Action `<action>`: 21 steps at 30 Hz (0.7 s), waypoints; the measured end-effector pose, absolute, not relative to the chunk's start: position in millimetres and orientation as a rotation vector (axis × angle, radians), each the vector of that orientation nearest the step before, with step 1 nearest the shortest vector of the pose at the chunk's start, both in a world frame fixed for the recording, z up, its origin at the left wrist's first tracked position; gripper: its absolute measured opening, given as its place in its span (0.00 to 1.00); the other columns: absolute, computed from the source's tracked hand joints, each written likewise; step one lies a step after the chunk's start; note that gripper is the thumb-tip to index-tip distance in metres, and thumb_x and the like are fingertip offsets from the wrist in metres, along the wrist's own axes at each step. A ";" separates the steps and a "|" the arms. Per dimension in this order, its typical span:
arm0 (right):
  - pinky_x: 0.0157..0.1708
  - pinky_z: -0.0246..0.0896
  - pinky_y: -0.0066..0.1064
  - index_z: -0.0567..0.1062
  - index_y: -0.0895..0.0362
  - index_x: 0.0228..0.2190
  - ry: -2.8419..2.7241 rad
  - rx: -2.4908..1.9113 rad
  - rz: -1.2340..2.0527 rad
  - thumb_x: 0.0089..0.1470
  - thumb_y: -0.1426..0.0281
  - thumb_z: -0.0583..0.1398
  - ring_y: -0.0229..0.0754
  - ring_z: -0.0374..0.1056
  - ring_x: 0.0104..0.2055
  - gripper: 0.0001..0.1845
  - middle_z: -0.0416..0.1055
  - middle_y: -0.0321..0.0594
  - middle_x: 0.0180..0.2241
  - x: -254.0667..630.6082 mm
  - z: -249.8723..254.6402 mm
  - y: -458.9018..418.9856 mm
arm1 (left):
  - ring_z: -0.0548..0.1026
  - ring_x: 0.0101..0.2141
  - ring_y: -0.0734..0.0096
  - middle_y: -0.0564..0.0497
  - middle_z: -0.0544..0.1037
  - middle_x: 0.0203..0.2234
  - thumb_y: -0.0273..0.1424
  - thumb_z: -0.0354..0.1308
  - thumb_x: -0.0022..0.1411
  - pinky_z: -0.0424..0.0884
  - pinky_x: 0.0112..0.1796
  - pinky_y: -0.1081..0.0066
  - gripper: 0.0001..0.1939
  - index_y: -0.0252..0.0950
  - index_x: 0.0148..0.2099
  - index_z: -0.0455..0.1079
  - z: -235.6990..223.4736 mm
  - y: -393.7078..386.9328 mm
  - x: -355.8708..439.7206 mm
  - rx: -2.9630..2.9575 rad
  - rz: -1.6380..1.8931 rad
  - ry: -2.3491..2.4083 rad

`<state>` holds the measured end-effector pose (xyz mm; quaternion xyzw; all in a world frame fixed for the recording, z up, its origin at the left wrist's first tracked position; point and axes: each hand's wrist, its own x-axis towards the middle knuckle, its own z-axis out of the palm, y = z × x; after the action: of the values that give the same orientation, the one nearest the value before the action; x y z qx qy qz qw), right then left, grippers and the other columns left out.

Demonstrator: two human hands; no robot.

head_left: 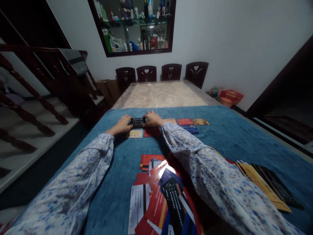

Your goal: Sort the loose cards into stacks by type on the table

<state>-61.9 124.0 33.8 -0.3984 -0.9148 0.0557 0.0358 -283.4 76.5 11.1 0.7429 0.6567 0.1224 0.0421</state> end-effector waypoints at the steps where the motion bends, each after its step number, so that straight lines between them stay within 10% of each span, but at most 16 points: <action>1: 0.51 0.66 0.45 0.77 0.55 0.56 -2.813 -1.224 0.176 0.58 0.58 0.65 0.62 0.59 0.62 0.27 0.68 0.53 0.61 -62.5 33.6 125.2 | 0.71 0.56 0.48 0.40 0.74 0.54 0.32 0.58 0.52 0.67 0.60 0.53 0.25 0.35 0.54 0.71 11.2 78.1 -283.8 2.276 0.360 2.012; 21: 0.53 0.66 0.43 0.80 0.55 0.52 -2.865 -1.218 0.197 0.58 0.58 0.65 0.62 0.62 0.63 0.24 0.73 0.53 0.59 -68.2 30.2 133.4 | 0.76 0.52 0.48 0.41 0.80 0.50 0.33 0.58 0.50 0.71 0.57 0.56 0.25 0.34 0.51 0.76 13.6 91.2 -289.4 2.280 0.293 1.951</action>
<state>-68.2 133.4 30.2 -0.3904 -0.9184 0.0631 0.0110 -289.4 91.2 13.6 0.7547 0.6458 0.0970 0.0633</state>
